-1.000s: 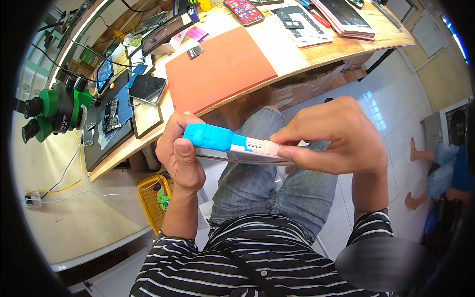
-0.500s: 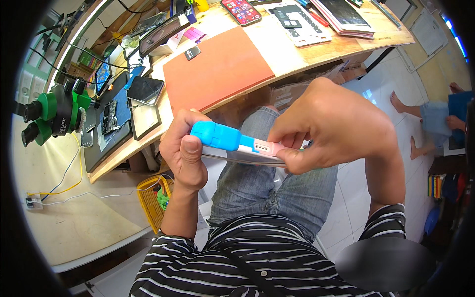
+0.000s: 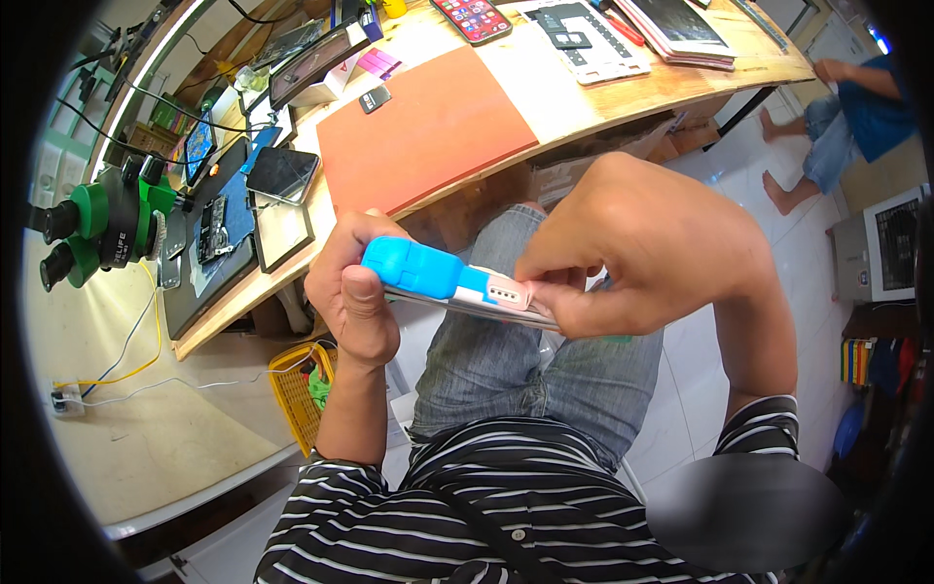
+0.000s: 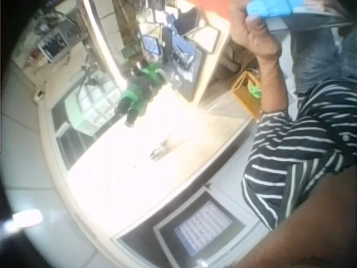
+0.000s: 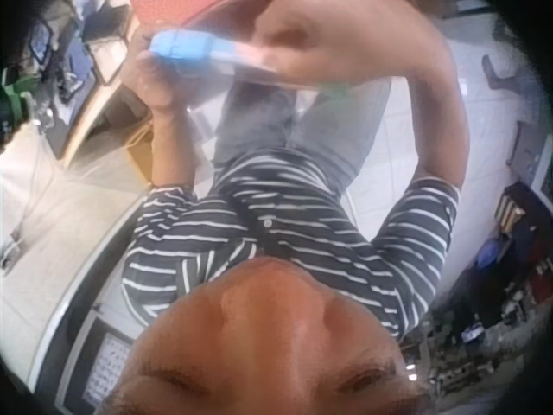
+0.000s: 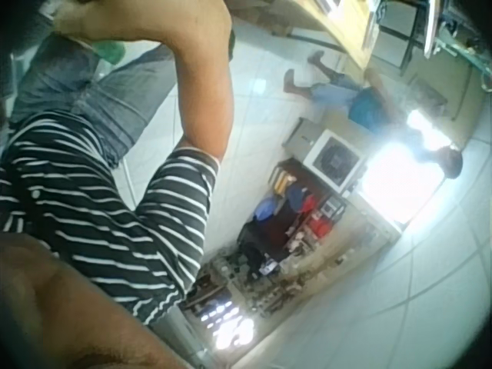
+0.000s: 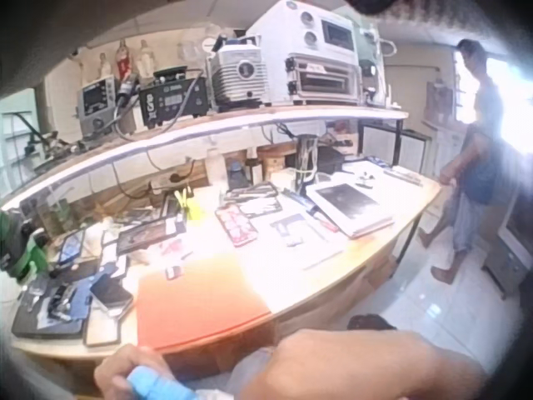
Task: The person removes a colorful protective case from a white tablet by hand, then opens the tablet to reveal its internal components. The case is placed on the table, and the tablet is held open to show the battery and circuitry.
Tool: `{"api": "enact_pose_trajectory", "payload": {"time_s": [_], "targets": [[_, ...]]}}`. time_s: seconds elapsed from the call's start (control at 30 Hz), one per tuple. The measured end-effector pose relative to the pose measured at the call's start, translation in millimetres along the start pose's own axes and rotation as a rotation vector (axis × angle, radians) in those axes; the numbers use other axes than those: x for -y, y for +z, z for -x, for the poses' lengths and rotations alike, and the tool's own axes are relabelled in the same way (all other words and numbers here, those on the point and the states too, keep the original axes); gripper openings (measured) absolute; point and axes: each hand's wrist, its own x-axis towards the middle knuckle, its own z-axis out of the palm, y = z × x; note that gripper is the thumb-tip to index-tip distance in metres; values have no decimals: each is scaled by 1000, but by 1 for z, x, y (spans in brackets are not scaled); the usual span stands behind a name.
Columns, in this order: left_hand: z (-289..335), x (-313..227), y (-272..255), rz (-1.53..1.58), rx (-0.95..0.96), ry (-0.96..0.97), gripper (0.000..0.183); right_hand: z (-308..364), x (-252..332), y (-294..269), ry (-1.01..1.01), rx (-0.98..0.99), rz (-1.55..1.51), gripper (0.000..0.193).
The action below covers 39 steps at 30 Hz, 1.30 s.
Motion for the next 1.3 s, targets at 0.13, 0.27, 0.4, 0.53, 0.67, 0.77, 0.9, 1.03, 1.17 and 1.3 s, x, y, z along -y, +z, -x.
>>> {"api": "enact_pose_trajectory", "payload": {"time_s": [0.13, 0.27, 0.4, 0.53, 0.67, 0.77, 0.9, 1.03, 1.17, 1.3], "targets": [[2, 10, -7, 26, -17, 0, 74, -2, -3, 1, 52, 0, -154, 20], [2, 21, -16, 23, -64, 70, 69, 10, -11, 8, 156, -134, -336, 34], [9, 27, -25, 18, -196, 2, 71, 37, -24, 26, 113, -289, -429, 52], [11, 31, -34, 25, -234, -14, 70, 44, -26, 76, 139, -509, -456, 56], [13, 30, -33, 21, -282, -4, 70, 33, -15, 107, 203, -775, -232, 52], [14, 24, -25, 10, -325, 28, 69, 25, -11, 119, 241, -865, -113, 52], [17, 22, -26, -61, -259, 133, 66, 19, -10, 125, 255, -923, -62, 53], [21, 23, -30, -4, -271, 102, 63, 17, -7, 122, 261, -906, -155, 53], [20, 23, -31, -4, -265, 101, 62, 19, -12, 111, 207, -843, -198, 52], [18, 27, -31, 13, -306, 97, 60, 21, -21, 107, 199, -820, -310, 43]]}}
